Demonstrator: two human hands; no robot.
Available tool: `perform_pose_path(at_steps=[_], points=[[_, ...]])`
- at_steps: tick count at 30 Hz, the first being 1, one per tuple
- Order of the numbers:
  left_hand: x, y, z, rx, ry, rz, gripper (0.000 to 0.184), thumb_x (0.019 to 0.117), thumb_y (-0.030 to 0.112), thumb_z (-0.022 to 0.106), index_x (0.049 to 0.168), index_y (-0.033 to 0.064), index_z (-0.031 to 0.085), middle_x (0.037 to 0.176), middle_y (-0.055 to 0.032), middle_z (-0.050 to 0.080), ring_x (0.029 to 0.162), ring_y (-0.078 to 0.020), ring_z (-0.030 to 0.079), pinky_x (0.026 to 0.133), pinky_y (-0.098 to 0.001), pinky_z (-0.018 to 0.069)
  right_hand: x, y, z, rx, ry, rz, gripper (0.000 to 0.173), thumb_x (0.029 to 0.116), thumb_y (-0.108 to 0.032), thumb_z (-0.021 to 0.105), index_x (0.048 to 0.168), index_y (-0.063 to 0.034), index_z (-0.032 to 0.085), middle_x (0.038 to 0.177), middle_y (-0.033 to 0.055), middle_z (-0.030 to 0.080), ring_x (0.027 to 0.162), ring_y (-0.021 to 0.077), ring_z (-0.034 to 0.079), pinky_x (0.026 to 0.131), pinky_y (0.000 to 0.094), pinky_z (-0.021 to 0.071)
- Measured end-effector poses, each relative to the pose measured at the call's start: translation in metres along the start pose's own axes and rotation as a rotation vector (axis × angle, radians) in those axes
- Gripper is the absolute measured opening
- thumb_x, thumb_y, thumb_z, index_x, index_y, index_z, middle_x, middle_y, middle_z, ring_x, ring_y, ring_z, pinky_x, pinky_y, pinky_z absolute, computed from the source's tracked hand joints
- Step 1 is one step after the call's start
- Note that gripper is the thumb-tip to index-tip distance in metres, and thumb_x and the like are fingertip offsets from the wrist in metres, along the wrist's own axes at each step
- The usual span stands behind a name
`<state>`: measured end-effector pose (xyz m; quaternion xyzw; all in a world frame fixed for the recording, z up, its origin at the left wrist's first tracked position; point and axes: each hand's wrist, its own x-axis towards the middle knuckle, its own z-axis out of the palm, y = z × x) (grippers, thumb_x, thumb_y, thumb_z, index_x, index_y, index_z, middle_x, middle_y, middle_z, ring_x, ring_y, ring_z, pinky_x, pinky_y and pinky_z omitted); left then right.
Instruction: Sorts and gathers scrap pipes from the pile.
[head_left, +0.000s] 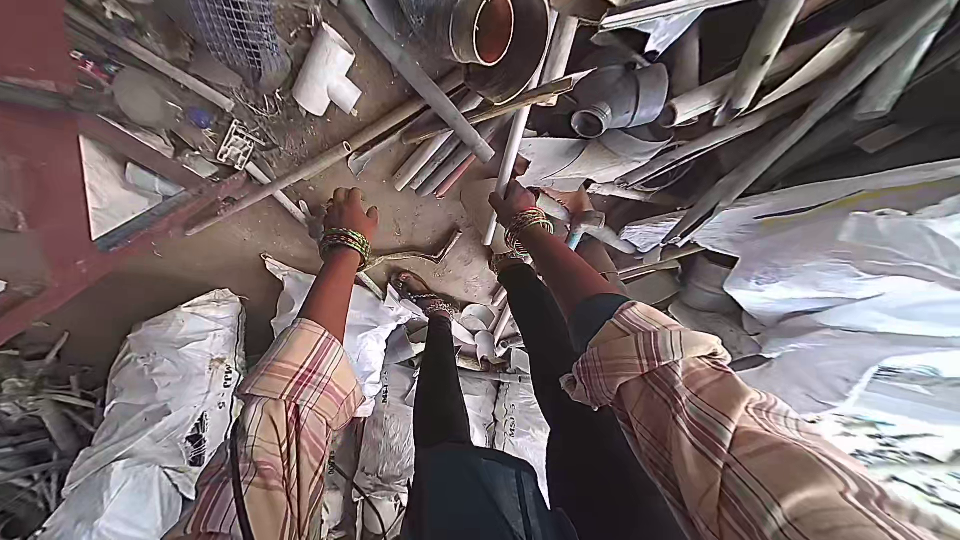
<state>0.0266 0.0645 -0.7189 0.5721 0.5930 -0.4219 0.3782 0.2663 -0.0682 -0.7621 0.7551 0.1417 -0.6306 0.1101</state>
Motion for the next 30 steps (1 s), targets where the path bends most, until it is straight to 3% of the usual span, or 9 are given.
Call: perform_pose_path(at_steps=[4,8,12,16,19,23,27,30], points=[[0.024,-0.025,0.000,-0.002,0.124,-0.080,0.060,0.1000,0.023,0.063,0.151,-0.0004,0.042,0.161,-0.0280,0.032,0.142,-0.0500,0.041,0.111,-0.0630,0.0387,-0.004,0.016,0.025,0.093,-0.144,0.059,0.044,0.1052,-0.024,0.059,0.137,0.0056,0.053,0.128,0.0295,0.063,0.114,0.0391,0.067,0.099,0.0551,0.0524],[0.051,-0.042,-0.008,0.013,0.171,-0.082,0.077,0.0962,0.021,0.068,0.159,-0.0003,0.029,0.165,-0.0283,0.022,0.151,-0.0483,0.026,0.118,-0.0608,0.0310,-0.010,0.046,0.052,0.140,-0.341,0.176,0.042,0.1022,-0.018,0.065,0.135,0.0050,0.054,0.120,0.0251,0.064,0.098,0.0289,0.069,0.091,0.0440,0.0564],[0.084,-0.056,-0.019,0.119,0.105,-0.013,0.078,0.0969,0.017,0.066,0.162,0.0064,0.024,0.168,-0.0233,0.022,0.155,-0.0473,0.014,0.120,-0.0691,0.0151,-0.027,0.050,0.063,0.142,-0.466,0.250,0.043,0.1009,-0.015,0.066,0.136,0.0063,0.053,0.120,0.0232,0.064,0.097,0.0227,0.069,0.089,0.0366,0.0569],[0.107,-0.068,-0.032,0.254,-0.042,0.017,0.057,0.1023,0.018,0.061,0.153,0.0002,0.041,0.154,-0.0299,0.043,0.148,-0.0497,0.032,0.120,-0.0701,0.0181,-0.040,0.045,0.069,0.101,-0.593,0.274,0.043,0.1003,-0.014,0.068,0.134,0.0077,0.052,0.113,0.0201,0.065,0.087,0.0156,0.068,0.082,0.0301,0.0568],[0.104,-0.059,-0.030,0.282,-0.149,0.031,0.053,0.1051,0.018,0.058,0.149,-0.0063,0.042,0.147,-0.0378,0.045,0.140,-0.0546,0.042,0.115,-0.0706,0.0272,-0.035,0.049,0.071,0.040,-0.577,0.214,0.046,0.1010,-0.019,0.068,0.136,0.0071,0.053,0.118,0.0228,0.065,0.093,0.0210,0.069,0.087,0.0358,0.0563],[0.098,-0.053,-0.005,0.324,-0.202,0.064,0.062,0.1010,0.019,0.065,0.155,0.0029,0.039,0.153,-0.0296,0.045,0.145,-0.0502,0.038,0.116,-0.0694,0.0262,-0.028,0.044,0.064,-0.023,-0.470,0.179,0.044,0.1048,-0.030,0.061,0.127,0.0078,0.060,0.113,0.0247,0.067,0.098,0.0312,0.068,0.094,0.0486,0.0516],[0.101,-0.056,0.020,0.387,-0.209,0.017,0.055,0.0996,0.015,0.066,0.148,-0.0007,0.047,0.148,-0.0306,0.049,0.141,-0.0499,0.042,0.117,-0.0693,0.0238,-0.052,-0.008,0.020,-0.361,-0.377,0.163,0.051,0.1092,-0.037,0.048,0.106,0.0101,0.067,0.114,0.0304,0.067,0.111,0.0427,0.067,0.093,0.0608,0.0504],[0.091,-0.055,0.027,0.398,-0.185,0.078,0.043,0.1048,0.016,0.058,0.141,-0.0055,0.052,0.143,-0.0349,0.051,0.134,-0.0541,0.048,0.111,-0.0689,0.0340,-0.076,-0.046,-0.009,-0.438,-0.160,-0.051,0.042,0.1091,-0.035,0.047,0.112,0.0026,0.066,0.114,0.0276,0.069,0.111,0.0440,0.067,0.087,0.0628,0.0510]])
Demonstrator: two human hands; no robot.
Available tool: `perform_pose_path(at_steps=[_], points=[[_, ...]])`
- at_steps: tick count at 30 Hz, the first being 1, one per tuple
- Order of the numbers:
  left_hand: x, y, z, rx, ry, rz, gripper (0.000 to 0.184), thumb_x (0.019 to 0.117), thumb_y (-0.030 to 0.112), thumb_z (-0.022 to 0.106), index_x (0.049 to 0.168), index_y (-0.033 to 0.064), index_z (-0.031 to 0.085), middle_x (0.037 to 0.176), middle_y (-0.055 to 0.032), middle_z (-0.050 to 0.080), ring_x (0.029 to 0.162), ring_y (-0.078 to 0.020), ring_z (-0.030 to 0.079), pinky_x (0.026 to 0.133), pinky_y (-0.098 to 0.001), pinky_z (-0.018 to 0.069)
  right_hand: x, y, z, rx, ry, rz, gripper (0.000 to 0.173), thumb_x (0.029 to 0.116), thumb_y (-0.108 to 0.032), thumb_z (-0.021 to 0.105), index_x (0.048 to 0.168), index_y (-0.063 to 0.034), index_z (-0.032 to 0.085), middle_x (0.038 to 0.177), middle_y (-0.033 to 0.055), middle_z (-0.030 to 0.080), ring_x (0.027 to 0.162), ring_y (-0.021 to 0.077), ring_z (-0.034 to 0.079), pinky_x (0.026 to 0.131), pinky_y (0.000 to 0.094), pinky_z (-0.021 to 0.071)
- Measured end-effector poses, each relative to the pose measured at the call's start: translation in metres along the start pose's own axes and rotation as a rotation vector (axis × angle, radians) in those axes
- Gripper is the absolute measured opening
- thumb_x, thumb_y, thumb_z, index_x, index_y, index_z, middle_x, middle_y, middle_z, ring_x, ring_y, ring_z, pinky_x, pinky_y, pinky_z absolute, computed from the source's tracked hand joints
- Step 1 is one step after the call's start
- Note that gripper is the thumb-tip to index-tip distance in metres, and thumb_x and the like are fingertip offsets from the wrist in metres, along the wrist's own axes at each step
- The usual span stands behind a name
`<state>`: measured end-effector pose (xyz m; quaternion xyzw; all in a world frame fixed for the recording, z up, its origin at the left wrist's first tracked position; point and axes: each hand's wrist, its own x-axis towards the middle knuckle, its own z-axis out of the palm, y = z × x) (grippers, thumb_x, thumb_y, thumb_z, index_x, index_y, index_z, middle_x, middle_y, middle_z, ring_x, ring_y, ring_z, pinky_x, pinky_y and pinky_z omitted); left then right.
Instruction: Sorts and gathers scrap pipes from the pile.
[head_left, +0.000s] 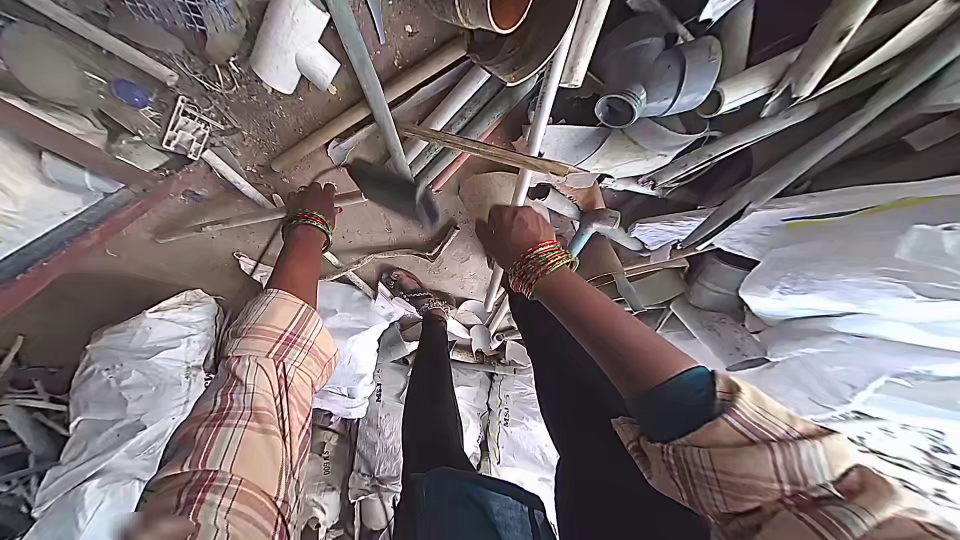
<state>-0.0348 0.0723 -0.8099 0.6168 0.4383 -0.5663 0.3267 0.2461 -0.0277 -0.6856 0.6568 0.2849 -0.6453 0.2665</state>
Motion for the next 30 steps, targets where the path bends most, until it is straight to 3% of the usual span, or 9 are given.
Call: perform_pose_path(at_steps=[4,8,13,17,19,24,26,28,30], points=[[-0.013,0.028,-0.007,-0.187,0.124,0.150,0.044,0.1078,0.017,0.052,0.141,-0.0114,0.049,0.141,-0.0375,0.050,0.136,-0.0535,0.046,0.113,-0.0629,0.0354,0.030,-0.003,-0.017,0.086,0.407,-0.494,0.038,0.1045,-0.020,0.057,0.133,0.0052,0.062,0.129,0.0276,0.065,0.127,0.0433,0.059,0.107,0.0537,0.0466],[-0.016,0.061,-0.030,-0.293,0.183,0.178,0.043,0.1062,0.014,0.054,0.142,-0.0091,0.049,0.147,-0.0357,0.045,0.135,-0.0534,0.047,0.113,-0.0626,0.0362,0.065,-0.025,-0.029,0.039,0.198,-0.566,0.044,0.1065,-0.021,0.056,0.144,0.0028,0.052,0.142,0.0286,0.055,0.134,0.0439,0.053,0.112,0.0554,0.0421],[-0.023,0.076,-0.053,-0.307,0.145,0.207,0.045,0.1077,0.019,0.053,0.145,-0.0056,0.046,0.144,-0.0321,0.051,0.135,-0.0489,0.050,0.113,-0.0623,0.0374,0.071,-0.038,-0.033,0.073,0.121,-0.527,0.044,0.1066,-0.023,0.055,0.142,0.0042,0.053,0.140,0.0272,0.058,0.131,0.0394,0.057,0.112,0.0526,0.0419],[-0.061,0.101,-0.065,-0.406,0.143,0.422,0.042,0.1036,0.020,0.061,0.137,-0.0053,0.057,0.136,-0.0293,0.060,0.129,-0.0465,0.057,0.109,-0.0628,0.0401,0.069,-0.020,-0.023,0.228,-0.043,-0.466,0.067,0.0954,-0.028,0.075,0.145,0.0072,0.048,0.139,0.0291,0.058,0.129,0.0393,0.058,0.111,0.0515,0.0431],[-0.085,0.125,-0.074,-0.451,0.161,0.511,0.038,0.1034,0.020,0.061,0.134,-0.0028,0.061,0.133,-0.0255,0.063,0.124,-0.0424,0.061,0.107,-0.0600,0.0431,0.066,-0.013,-0.006,0.401,-0.128,-0.468,0.070,0.0898,-0.019,0.081,0.145,0.0064,0.047,0.143,0.0259,0.056,0.132,0.0332,0.056,0.112,0.0453,0.0438],[-0.120,0.173,-0.100,-0.713,0.262,0.673,0.034,0.0998,0.019,0.066,0.129,0.0009,0.067,0.124,-0.0191,0.070,0.117,-0.0329,0.066,0.104,-0.0513,0.0478,0.075,-0.006,0.055,0.832,-0.058,-0.562,0.033,0.0931,0.003,0.066,0.125,0.0091,0.060,0.116,0.0189,0.066,0.103,0.0165,0.062,0.094,0.0334,0.0496],[-0.119,0.177,-0.105,-0.877,0.326,0.768,0.033,0.0971,0.016,0.069,0.126,-0.0004,0.067,0.119,-0.0157,0.071,0.111,-0.0226,0.068,0.101,-0.0393,0.0500,0.068,-0.008,0.054,0.988,-0.004,-0.540,0.022,0.1004,-0.001,0.056,0.122,0.0036,0.057,0.103,0.0055,0.061,0.090,0.0009,0.058,0.083,0.0199,0.0508],[-0.111,0.172,-0.105,-1.014,0.374,0.866,0.032,0.0977,0.011,0.067,0.125,-0.0053,0.064,0.117,-0.0173,0.070,0.105,-0.0162,0.068,0.096,-0.0297,0.0522,0.046,-0.012,0.030,1.137,0.000,-0.527,0.026,0.1052,-0.004,0.050,0.130,0.0010,0.052,0.110,0.0016,0.061,0.097,-0.0033,0.061,0.087,0.0178,0.0536],[-0.102,0.158,-0.102,-1.073,0.523,0.855,0.033,0.0996,0.009,0.061,0.125,-0.0116,0.062,0.121,-0.0242,0.067,0.109,-0.0218,0.068,0.098,-0.0309,0.0539,0.045,-0.011,0.018,1.269,0.039,-0.579,0.032,0.1081,-0.009,0.043,0.139,0.0001,0.044,0.120,0.0044,0.059,0.106,0.0033,0.063,0.091,0.0249,0.0572]])
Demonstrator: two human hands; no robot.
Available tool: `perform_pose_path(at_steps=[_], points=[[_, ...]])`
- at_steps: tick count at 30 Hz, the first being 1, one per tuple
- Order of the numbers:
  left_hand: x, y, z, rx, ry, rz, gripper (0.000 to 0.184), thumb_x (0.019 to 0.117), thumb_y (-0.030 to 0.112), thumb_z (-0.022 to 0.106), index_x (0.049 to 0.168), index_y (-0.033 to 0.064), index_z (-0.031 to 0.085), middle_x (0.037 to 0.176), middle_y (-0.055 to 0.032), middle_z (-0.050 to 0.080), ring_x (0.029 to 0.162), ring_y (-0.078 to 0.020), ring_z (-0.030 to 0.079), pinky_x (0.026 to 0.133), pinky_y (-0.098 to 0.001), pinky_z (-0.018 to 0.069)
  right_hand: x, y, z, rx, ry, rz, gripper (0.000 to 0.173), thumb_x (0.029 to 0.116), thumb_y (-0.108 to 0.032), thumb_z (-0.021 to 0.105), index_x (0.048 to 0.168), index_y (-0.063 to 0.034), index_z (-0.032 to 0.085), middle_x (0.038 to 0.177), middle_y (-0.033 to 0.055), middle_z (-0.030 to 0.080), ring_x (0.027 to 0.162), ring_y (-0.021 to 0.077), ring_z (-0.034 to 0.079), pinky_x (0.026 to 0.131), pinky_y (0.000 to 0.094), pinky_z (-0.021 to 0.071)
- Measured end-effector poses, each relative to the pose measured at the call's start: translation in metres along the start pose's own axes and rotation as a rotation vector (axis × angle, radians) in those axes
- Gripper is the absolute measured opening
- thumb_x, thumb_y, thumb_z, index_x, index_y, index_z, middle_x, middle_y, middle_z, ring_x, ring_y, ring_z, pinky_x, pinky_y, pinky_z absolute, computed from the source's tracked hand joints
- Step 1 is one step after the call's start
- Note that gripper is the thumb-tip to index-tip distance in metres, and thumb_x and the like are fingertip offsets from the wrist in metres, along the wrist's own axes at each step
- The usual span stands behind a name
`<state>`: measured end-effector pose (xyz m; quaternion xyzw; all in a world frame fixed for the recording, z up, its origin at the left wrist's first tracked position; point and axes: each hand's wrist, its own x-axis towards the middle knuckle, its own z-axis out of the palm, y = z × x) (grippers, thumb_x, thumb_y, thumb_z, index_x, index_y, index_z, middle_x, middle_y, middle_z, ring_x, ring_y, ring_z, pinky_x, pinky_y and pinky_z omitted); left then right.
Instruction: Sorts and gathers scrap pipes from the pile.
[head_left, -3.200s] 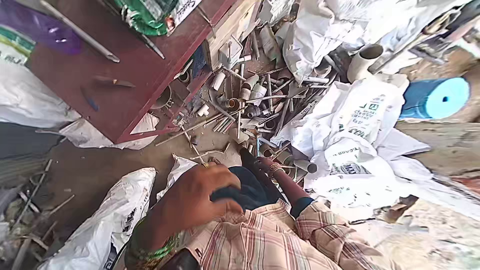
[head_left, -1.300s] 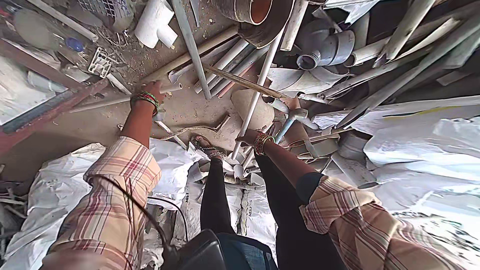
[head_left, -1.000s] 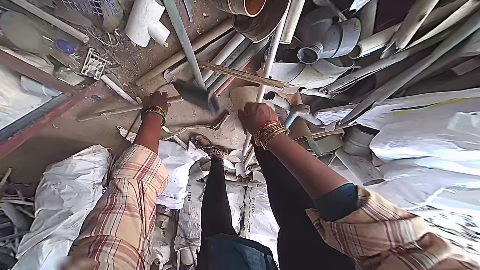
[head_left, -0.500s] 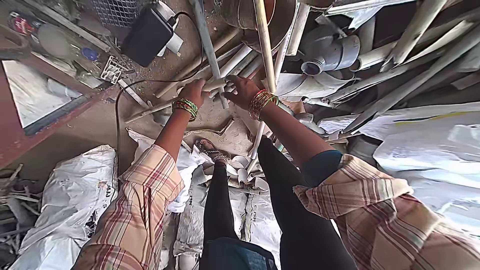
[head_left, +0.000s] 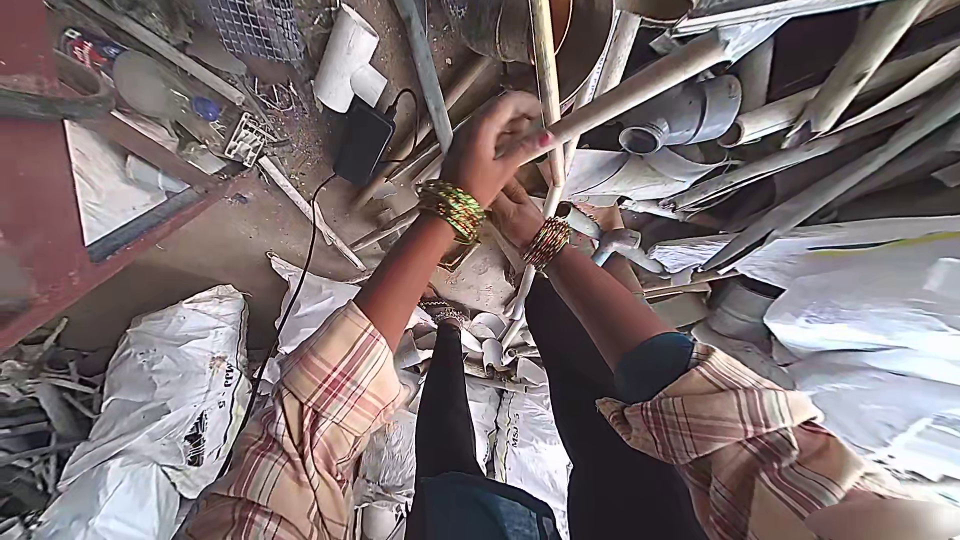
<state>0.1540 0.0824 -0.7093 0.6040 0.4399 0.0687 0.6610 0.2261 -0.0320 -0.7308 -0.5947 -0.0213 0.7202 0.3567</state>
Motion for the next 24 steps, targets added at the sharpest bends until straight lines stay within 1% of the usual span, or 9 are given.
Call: perform_pose_path(at_steps=[3,5,9,13,15,19,20,23,24], points=[[-0.006,-0.015,-0.035,0.220,0.296,-0.195,0.033,0.1052,0.012,0.050,0.127,-0.0109,0.059,0.125,-0.0258,0.065,0.113,-0.0243,0.066,0.096,-0.0317,0.0523,0.006,-0.012,-0.012,0.074,0.162,-0.091,0.044,0.1101,-0.014,0.036,0.151,0.0004,0.027,0.130,0.0142,0.056,0.105,0.0173,0.069,0.088,0.0367,0.0626],[-0.009,-0.037,-0.062,0.384,0.387,-0.472,0.036,0.1056,0.013,0.048,0.134,-0.0076,0.056,0.135,-0.0257,0.060,0.123,-0.0277,0.062,0.105,-0.0354,0.0474,0.004,-0.024,-0.022,0.012,0.271,-0.143,0.042,0.1102,-0.014,0.031,0.149,0.0002,0.026,0.126,0.0131,0.059,0.096,0.0162,0.072,0.080,0.0348,0.0639],[-0.015,-0.101,-0.098,0.674,0.201,-0.886,0.057,0.1005,0.019,0.061,0.150,-0.0033,0.042,0.157,-0.0283,0.038,0.147,-0.0403,0.039,0.120,-0.0492,0.0323,-0.009,-0.051,-0.034,-0.131,0.447,-0.257,0.040,0.1110,-0.019,0.028,0.145,0.0028,0.026,0.119,0.0097,0.056,0.091,0.0104,0.069,0.075,0.0301,0.0625],[-0.022,-0.138,-0.117,0.813,0.045,-0.896,0.080,0.0971,0.023,0.066,0.158,-0.0052,0.024,0.164,-0.0293,0.026,0.153,-0.0426,0.026,0.123,-0.0549,0.0235,-0.016,-0.069,-0.049,-0.137,0.609,-0.317,0.035,0.1143,-0.022,0.026,0.140,0.0007,0.030,0.106,0.0049,0.056,0.081,0.0084,0.067,0.069,0.0279,0.0610],[-0.020,-0.151,-0.122,0.780,0.030,-0.879,0.085,0.0962,0.024,0.069,0.160,-0.0040,0.019,0.163,-0.0287,0.028,0.152,-0.0408,0.030,0.123,-0.0525,0.0262,-0.017,-0.075,-0.057,-0.116,0.712,-0.336,0.032,0.1146,-0.022,0.024,0.135,-0.0001,0.034,0.100,0.0036,0.058,0.076,0.0074,0.067,0.065,0.0274,0.0609],[-0.011,-0.156,-0.119,0.694,0.029,-0.868,0.088,0.0961,0.022,0.071,0.161,-0.0008,0.016,0.163,-0.0303,0.027,0.147,-0.0429,0.037,0.119,-0.0525,0.0332,-0.020,-0.082,-0.075,-0.117,0.819,-0.343,0.043,0.1145,-0.024,0.026,0.150,0.0003,0.027,0.120,0.0096,0.054,0.103,0.0101,0.063,0.086,0.0305,0.0582],[-0.008,-0.155,-0.117,0.702,0.035,-0.870,0.088,0.0958,0.021,0.071,0.161,-0.0009,0.016,0.161,-0.0319,0.029,0.145,-0.0449,0.040,0.118,-0.0543,0.0346,-0.021,-0.084,-0.076,-0.148,0.821,-0.325,0.045,0.1146,-0.026,0.026,0.152,0.0002,0.026,0.122,0.0093,0.053,0.104,0.0084,0.062,0.086,0.0278,0.0575],[0.001,-0.150,-0.109,0.763,0.028,-0.906,0.091,0.0956,0.021,0.071,0.162,-0.0001,0.013,0.160,-0.0328,0.030,0.144,-0.0472,0.040,0.117,-0.0567,0.0347,-0.021,-0.083,-0.076,-0.214,0.734,-0.226,0.040,0.1140,-0.027,0.034,0.146,-0.0025,0.033,0.112,0.0058,0.057,0.087,0.0079,0.068,0.068,0.0275,0.0610],[0.003,-0.149,-0.107,0.785,0.030,-0.916,0.092,0.0951,0.022,0.071,0.162,0.0002,0.013,0.161,-0.0321,0.029,0.144,-0.0466,0.040,0.117,-0.0563,0.0341,-0.019,-0.078,-0.077,-0.240,0.692,-0.194,0.039,0.1128,-0.026,0.039,0.144,-0.0025,0.036,0.111,0.0062,0.059,0.084,0.0095,0.069,0.067,0.0293,0.0625]])
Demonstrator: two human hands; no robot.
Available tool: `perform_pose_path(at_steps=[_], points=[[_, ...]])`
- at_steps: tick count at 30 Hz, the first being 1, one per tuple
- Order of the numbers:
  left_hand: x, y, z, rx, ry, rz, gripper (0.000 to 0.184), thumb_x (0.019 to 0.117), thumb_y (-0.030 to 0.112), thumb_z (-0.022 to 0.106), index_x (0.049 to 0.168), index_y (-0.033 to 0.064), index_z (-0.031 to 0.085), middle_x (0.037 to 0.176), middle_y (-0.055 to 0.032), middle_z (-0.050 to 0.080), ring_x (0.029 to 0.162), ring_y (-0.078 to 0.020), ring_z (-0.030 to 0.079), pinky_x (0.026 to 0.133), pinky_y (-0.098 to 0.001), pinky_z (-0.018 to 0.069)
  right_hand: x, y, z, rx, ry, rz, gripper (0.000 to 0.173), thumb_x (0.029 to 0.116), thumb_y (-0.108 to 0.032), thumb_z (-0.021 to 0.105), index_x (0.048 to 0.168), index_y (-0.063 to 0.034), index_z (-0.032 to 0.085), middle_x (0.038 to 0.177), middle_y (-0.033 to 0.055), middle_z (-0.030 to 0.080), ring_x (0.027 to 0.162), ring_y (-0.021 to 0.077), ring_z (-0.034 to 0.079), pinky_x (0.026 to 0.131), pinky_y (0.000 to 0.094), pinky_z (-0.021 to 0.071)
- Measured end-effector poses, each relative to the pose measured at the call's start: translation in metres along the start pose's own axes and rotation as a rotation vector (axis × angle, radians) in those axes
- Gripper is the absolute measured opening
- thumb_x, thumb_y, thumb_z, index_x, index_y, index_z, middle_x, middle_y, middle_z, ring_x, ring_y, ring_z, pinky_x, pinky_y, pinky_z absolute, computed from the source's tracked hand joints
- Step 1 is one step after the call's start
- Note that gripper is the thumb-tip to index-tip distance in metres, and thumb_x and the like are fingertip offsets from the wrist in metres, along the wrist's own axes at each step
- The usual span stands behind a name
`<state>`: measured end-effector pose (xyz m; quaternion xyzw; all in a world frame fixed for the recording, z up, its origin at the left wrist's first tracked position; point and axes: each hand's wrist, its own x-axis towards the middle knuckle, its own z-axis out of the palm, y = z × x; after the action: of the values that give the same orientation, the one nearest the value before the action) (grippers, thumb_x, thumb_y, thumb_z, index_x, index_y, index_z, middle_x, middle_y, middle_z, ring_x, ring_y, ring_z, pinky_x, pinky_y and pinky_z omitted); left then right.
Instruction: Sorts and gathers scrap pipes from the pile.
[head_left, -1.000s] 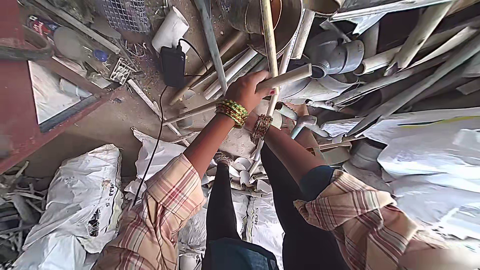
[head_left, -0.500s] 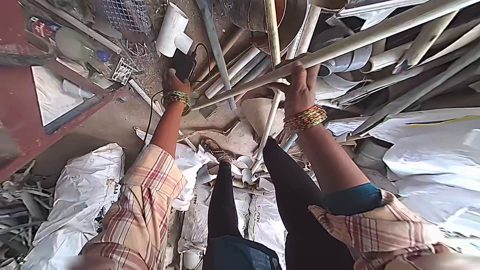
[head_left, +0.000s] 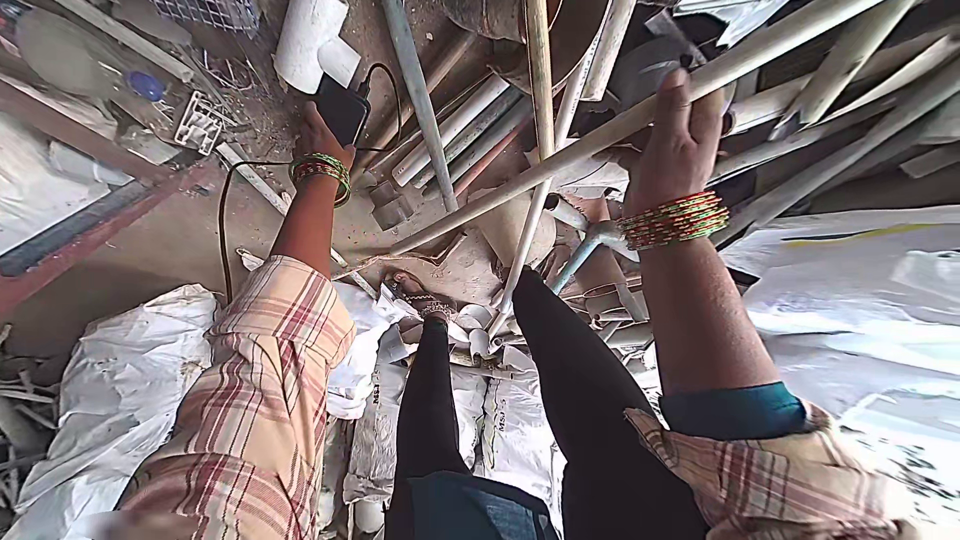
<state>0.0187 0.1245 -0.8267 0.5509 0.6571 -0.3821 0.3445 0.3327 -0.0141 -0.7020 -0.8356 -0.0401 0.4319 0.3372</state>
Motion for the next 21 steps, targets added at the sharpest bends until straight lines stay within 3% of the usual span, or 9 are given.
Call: perform_pose_path(at_steps=[2,5,12,15,21], points=[[-0.001,0.005,0.000,0.040,0.007,-0.022,0.094,0.0945,0.023,0.072,0.162,0.0003,0.011,0.161,-0.0324,0.029,0.143,-0.0466,0.042,0.117,-0.0559,0.0345,0.000,0.008,0.003,-0.075,-0.094,0.023,0.040,0.1087,-0.016,0.049,0.143,0.0017,0.037,0.115,0.0087,0.061,0.086,0.0097,0.071,0.073,0.0287,0.0631],[-0.001,0.009,0.004,0.050,0.029,-0.036,0.097,0.0928,0.021,0.074,0.162,0.0003,0.010,0.161,-0.0328,0.027,0.142,-0.0477,0.042,0.115,-0.0587,0.0344,-0.001,0.018,0.006,-0.186,-0.162,0.023,0.041,0.1025,-0.005,0.052,0.142,0.0026,0.042,0.124,0.0119,0.063,0.093,0.0088,0.070,0.079,0.0263,0.0598],[0.005,0.011,0.011,0.118,0.069,-0.026,0.103,0.0885,0.020,0.078,0.163,-0.0002,0.010,0.163,-0.0305,0.025,0.141,-0.0473,0.043,0.112,-0.0619,0.0356,-0.008,0.017,0.010,-0.349,-0.274,0.040,0.030,0.1056,-0.011,0.050,0.132,0.0015,0.053,0.121,0.0132,0.062,0.089,0.0095,0.068,0.076,0.0265,0.0577],[0.002,0.008,0.011,0.113,0.066,-0.002,0.107,0.0820,0.020,0.084,0.160,-0.0058,0.014,0.162,-0.0326,0.026,0.145,-0.0480,0.037,0.115,-0.0644,0.0306,-0.015,0.017,0.011,-0.404,-0.300,0.041,0.032,0.1068,-0.014,0.049,0.134,0.0021,0.053,0.123,0.0153,0.063,0.090,0.0112,0.069,0.080,0.0287,0.0575],[-0.040,-0.006,0.015,-0.147,0.119,-0.017,0.117,0.0780,0.034,0.087,0.158,-0.0088,0.013,0.159,-0.0327,0.031,0.142,-0.0435,0.043,0.116,-0.0532,0.0375,-0.057,0.024,0.007,-0.498,-0.515,0.154,0.032,0.1077,-0.014,0.049,0.132,0.0044,0.058,0.118,0.0204,0.068,0.096,0.0244,0.070,0.089,0.0427,0.0557]])
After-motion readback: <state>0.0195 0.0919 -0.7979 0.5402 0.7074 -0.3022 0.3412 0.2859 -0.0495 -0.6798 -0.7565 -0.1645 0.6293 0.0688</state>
